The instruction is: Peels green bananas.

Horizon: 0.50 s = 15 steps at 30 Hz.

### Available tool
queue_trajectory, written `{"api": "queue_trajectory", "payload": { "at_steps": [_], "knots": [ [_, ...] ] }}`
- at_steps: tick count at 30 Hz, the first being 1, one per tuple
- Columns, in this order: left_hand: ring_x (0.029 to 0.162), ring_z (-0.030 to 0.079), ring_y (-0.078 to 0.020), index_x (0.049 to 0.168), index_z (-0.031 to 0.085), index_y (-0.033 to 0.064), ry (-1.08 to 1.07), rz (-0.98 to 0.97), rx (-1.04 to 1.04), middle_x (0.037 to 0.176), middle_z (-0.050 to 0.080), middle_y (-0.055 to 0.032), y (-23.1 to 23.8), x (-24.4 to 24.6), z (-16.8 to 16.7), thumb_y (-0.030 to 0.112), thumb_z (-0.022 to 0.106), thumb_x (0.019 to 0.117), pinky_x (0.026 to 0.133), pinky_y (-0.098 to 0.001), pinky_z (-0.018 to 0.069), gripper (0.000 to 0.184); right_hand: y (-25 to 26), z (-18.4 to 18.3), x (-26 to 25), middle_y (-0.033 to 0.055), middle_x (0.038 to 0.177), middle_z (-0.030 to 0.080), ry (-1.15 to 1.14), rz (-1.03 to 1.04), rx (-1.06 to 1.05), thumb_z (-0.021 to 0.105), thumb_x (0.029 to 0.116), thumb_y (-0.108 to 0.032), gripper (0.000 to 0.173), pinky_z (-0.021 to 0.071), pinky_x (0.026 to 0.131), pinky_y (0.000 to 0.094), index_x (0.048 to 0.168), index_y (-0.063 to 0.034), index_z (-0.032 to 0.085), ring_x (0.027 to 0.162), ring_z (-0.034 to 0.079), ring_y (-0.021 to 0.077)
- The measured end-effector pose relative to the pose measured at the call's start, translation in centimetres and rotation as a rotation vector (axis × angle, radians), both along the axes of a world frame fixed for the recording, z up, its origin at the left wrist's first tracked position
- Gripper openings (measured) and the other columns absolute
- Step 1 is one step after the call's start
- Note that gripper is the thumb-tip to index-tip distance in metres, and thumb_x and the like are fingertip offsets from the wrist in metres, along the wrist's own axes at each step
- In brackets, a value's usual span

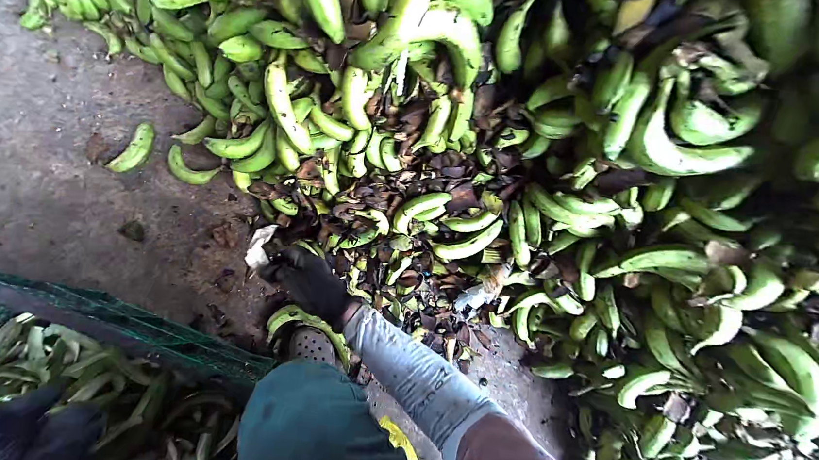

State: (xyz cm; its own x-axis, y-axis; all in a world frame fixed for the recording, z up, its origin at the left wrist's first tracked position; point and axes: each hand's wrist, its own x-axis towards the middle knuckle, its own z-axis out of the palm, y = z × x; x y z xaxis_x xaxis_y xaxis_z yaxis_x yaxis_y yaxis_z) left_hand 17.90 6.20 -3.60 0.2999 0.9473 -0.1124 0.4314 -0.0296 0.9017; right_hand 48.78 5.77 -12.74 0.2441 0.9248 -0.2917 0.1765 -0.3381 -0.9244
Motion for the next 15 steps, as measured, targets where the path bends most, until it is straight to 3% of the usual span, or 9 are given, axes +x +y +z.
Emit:
{"api": "queue_trajectory", "payload": {
  "at_steps": [1, 3, 5, 9, 12, 14, 15],
  "knots": [
    [0.107, 0.065, -0.0165, 0.138, 0.05, -0.0114, 0.027, -0.071, 0.088, 0.128, 0.062, -0.0179, 0.4, 1.5, 0.1, 0.023, 0.058, 0.1039, 0.089, -0.0402, 0.0579, 0.049, -0.3, 1.8, -0.6, 0.0132, 0.106, 0.071, -0.041, 0.036, 0.068, 0.055, 0.1042, -0.017, 0.024, 0.056, 0.085, 0.0442, 0.118, -0.0021, 0.068, 0.093, 0.068, 0.0213],
    [0.103, 0.065, -0.0083, 0.144, 0.044, -0.0076, -0.093, -0.14, 0.159, 0.128, 0.061, -0.0114, 0.9, 4.6, 0.7, 0.024, 0.062, 0.1011, 0.083, -0.0292, 0.0589, 0.056, -1.0, 5.4, -1.8, 0.0131, 0.111, 0.069, -0.217, 0.141, 0.19, 0.056, 0.1025, -0.016, 0.022, 0.056, 0.085, 0.0465, 0.113, -0.0036, 0.072, 0.095, 0.067, 0.0237],
    [0.101, 0.065, -0.0096, 0.145, 0.046, -0.002, -0.202, -0.113, 0.212, 0.127, 0.063, -0.0095, 1.0, 7.6, 1.6, 0.027, 0.068, 0.0973, 0.083, -0.0282, 0.0584, 0.061, -1.6, 8.9, -3.3, 0.0144, 0.111, 0.071, -0.373, 0.226, 0.319, 0.061, 0.0991, -0.016, 0.021, 0.0555, 0.086, 0.0499, 0.111, -0.0046, 0.074, 0.099, 0.068, 0.0277],
    [0.095, 0.066, -0.0079, 0.134, 0.057, 0.0026, -0.321, -0.043, 0.256, 0.114, 0.067, -0.0026, 0.9, 9.9, 2.9, 0.019, 0.068, 0.0964, 0.081, -0.028, 0.0586, 0.042, -3.9, 12.9, -4.3, 0.0158, 0.113, 0.07, -0.345, 0.298, 0.479, 0.064, 0.0982, -0.017, 0.026, 0.0547, 0.089, 0.0484, 0.117, -0.0022, 0.073, 0.1, 0.067, 0.0282],
    [0.089, 0.065, -0.0089, 0.14, 0.047, -0.0045, -0.386, -0.076, 0.264, 0.115, 0.066, -0.0039, 1.5, 6.8, 2.7, 0.015, 0.067, 0.0968, 0.075, -0.0286, 0.0587, 0.051, -6.4, 9.5, -0.8, 0.011, 0.132, 0.065, -0.107, 0.147, 0.35, 0.059, 0.1024, -0.028, 0.038, 0.0532, 0.097, 0.0493, 0.137, -0.0127, 0.063, 0.114, 0.064, 0.0243],
    [0.083, 0.065, -0.0103, 0.138, 0.046, -0.0072, -0.388, -0.036, 0.212, 0.109, 0.066, -0.0041, 2.1, 2.9, 1.8, 0.01, 0.062, 0.0998, 0.073, -0.0306, 0.0585, 0.044, -8.6, 3.4, 3.3, 0.0111, 0.133, 0.065, -0.047, -0.148, 0.129, 0.056, 0.1028, -0.032, 0.042, 0.0516, 0.1, 0.0514, 0.141, -0.0156, 0.06, 0.118, 0.064, 0.0254],
    [0.083, 0.065, -0.0103, 0.135, 0.048, -0.0069, -0.356, 0.001, 0.197, 0.106, 0.067, -0.0031, 1.9, 1.1, 1.7, 0.011, 0.06, 0.1018, 0.075, -0.0314, 0.0584, 0.039, -10.1, -0.6, 5.8, 0.0161, 0.134, 0.064, -0.061, -0.318, 0.001, 0.055, 0.1028, -0.033, 0.047, 0.0508, 0.102, 0.0528, 0.144, -0.0113, 0.056, 0.12, 0.063, 0.0293]
  ]
}}
